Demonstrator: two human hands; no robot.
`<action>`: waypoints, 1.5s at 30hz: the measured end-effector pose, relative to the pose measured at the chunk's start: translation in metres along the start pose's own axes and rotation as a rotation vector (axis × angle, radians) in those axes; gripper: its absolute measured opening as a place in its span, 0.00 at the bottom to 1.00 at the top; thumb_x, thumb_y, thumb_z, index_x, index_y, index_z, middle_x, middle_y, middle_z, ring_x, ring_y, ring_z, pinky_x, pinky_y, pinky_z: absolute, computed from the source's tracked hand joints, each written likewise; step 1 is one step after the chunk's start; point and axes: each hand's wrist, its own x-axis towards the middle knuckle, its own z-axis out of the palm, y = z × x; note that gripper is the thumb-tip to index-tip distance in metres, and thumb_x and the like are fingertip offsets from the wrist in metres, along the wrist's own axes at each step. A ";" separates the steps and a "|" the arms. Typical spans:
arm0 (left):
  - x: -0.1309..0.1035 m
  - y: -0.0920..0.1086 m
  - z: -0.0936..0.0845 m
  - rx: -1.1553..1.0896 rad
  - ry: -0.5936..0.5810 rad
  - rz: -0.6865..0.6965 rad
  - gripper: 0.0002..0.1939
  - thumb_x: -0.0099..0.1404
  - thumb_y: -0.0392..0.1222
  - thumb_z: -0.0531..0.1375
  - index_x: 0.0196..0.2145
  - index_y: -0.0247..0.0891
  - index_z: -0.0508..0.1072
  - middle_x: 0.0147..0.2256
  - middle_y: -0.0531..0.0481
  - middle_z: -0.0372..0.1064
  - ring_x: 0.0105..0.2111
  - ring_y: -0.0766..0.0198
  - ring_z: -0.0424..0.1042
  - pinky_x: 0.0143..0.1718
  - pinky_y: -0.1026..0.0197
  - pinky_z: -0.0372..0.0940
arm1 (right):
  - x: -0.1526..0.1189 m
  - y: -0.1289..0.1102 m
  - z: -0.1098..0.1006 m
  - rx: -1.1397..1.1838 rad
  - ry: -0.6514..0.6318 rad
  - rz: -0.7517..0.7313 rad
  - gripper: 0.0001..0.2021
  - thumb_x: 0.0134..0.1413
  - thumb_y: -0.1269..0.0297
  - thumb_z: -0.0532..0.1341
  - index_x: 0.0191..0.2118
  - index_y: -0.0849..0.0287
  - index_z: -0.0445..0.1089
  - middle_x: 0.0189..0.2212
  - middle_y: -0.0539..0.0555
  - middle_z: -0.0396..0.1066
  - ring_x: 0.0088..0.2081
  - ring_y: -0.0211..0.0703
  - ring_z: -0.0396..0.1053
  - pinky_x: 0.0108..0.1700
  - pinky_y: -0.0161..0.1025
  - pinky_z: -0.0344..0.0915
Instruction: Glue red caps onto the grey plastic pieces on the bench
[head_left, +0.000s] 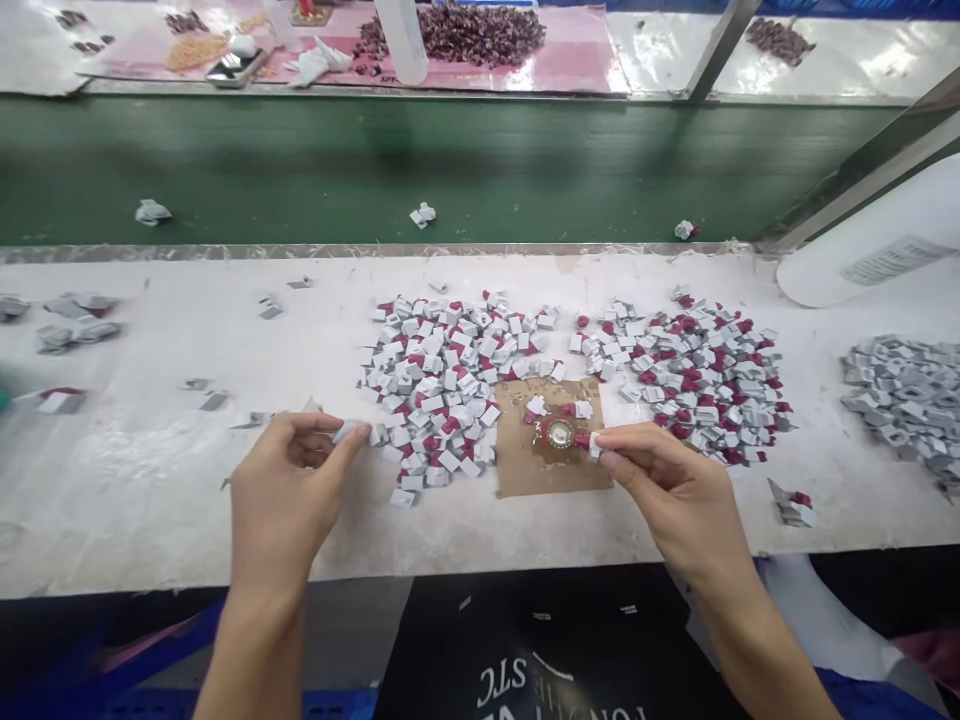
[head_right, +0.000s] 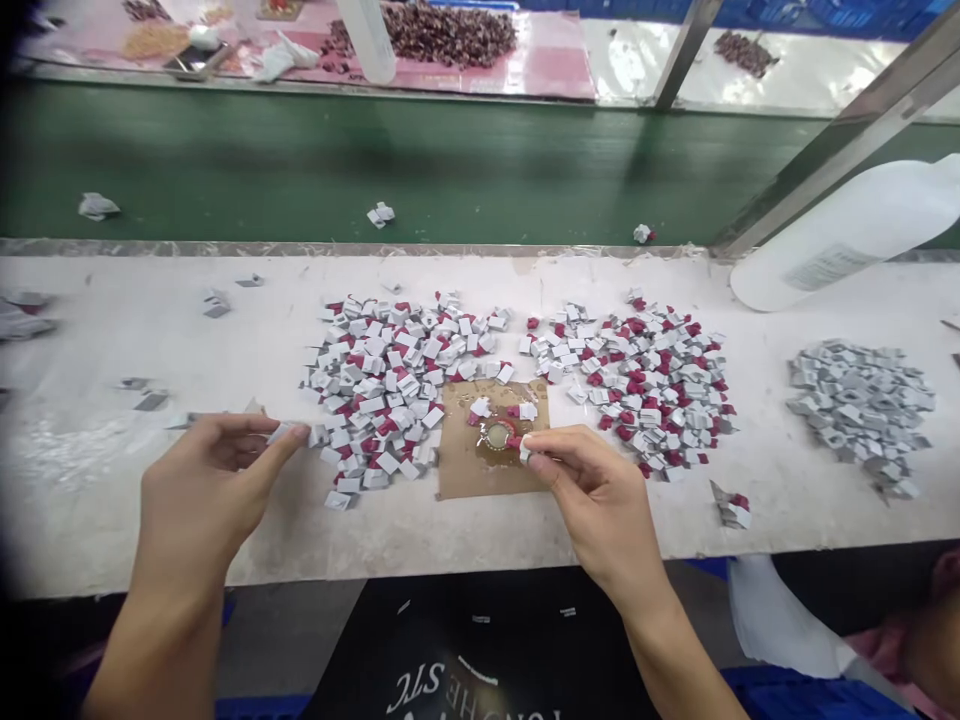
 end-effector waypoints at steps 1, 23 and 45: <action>0.001 -0.002 -0.001 -0.016 0.012 0.000 0.22 0.54 0.63 0.74 0.38 0.46 0.78 0.34 0.49 0.78 0.37 0.49 0.78 0.40 0.49 0.74 | 0.000 -0.001 0.003 -0.015 0.002 -0.019 0.03 0.71 0.59 0.77 0.44 0.44 0.91 0.43 0.51 0.89 0.45 0.47 0.89 0.46 0.36 0.86; -0.001 -0.016 -0.015 0.041 -0.147 0.047 0.21 0.73 0.59 0.62 0.51 0.43 0.83 0.43 0.44 0.84 0.43 0.49 0.83 0.49 0.51 0.76 | -0.014 0.004 0.006 -0.164 0.090 0.010 0.03 0.73 0.54 0.76 0.47 0.42 0.89 0.46 0.51 0.88 0.47 0.51 0.87 0.51 0.45 0.86; 0.000 -0.029 -0.015 0.035 -0.173 0.106 0.21 0.68 0.59 0.69 0.53 0.47 0.86 0.44 0.43 0.84 0.43 0.46 0.83 0.48 0.44 0.78 | -0.009 0.003 0.014 -0.196 0.045 -0.091 0.06 0.76 0.63 0.72 0.46 0.45 0.89 0.47 0.52 0.90 0.51 0.54 0.88 0.57 0.52 0.86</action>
